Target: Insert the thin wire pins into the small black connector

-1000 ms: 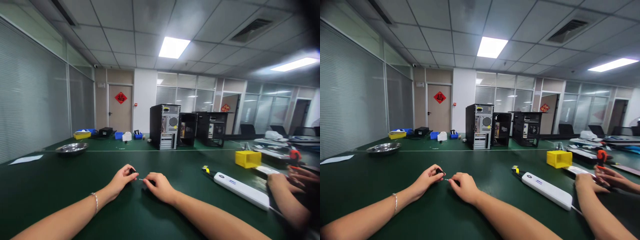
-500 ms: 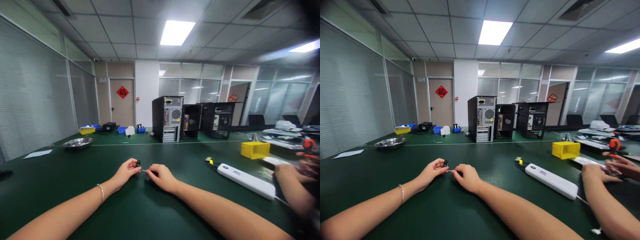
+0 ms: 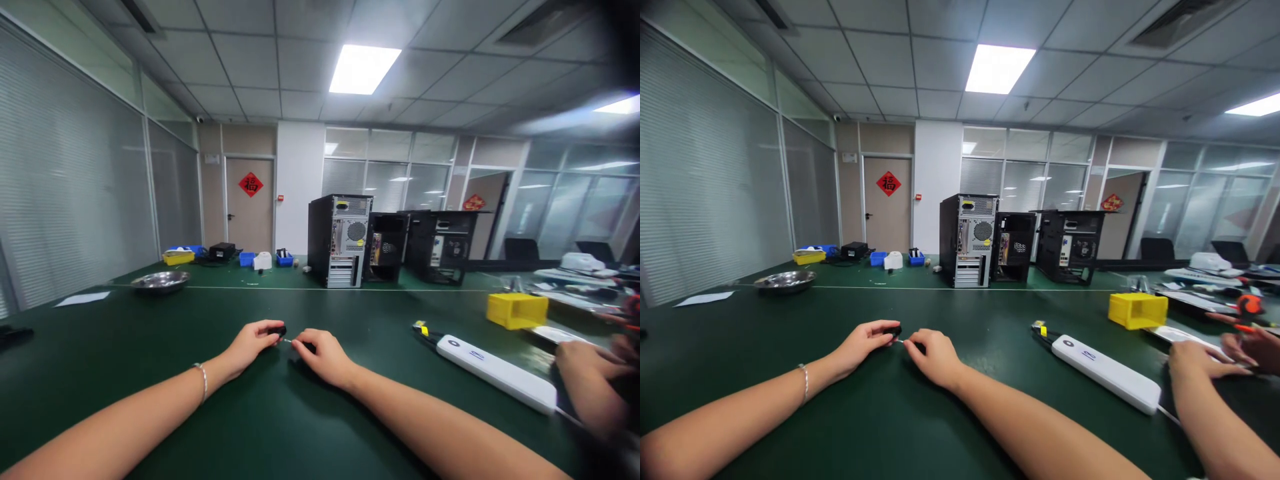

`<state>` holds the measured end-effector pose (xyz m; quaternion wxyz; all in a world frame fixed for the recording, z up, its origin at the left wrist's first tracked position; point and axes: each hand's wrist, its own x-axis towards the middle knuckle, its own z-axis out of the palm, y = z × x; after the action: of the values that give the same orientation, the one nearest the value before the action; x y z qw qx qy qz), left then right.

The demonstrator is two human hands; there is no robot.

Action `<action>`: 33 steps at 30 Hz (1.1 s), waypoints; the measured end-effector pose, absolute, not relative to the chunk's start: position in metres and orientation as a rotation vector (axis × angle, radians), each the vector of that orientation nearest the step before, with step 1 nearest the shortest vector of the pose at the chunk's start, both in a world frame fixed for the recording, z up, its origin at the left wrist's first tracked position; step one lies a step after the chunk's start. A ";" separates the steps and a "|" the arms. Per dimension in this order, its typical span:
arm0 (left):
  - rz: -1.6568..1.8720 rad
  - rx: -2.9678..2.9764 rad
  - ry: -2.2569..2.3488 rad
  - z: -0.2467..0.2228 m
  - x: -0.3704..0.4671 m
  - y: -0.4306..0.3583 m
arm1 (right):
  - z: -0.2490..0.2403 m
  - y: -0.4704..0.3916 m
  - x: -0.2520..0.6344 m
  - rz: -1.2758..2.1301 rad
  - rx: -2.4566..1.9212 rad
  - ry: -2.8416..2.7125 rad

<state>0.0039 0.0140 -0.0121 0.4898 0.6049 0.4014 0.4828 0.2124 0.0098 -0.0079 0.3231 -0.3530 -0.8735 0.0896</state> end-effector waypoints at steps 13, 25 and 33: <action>1.108 1.559 1.042 -0.005 0.004 0.007 | -0.008 0.009 0.212 0.231 -0.943 -2.317; 1.111 1.534 1.024 -0.006 0.005 0.009 | -0.010 0.012 0.211 0.213 -0.958 -2.315; 1.090 1.562 1.023 -0.009 0.001 0.010 | -0.010 0.012 0.211 0.201 -1.016 -2.307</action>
<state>0.0014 0.0100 -0.0092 0.4703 0.6375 0.4177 0.4449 0.2108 0.0120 -0.0100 0.3017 -0.3831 -0.8698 0.0757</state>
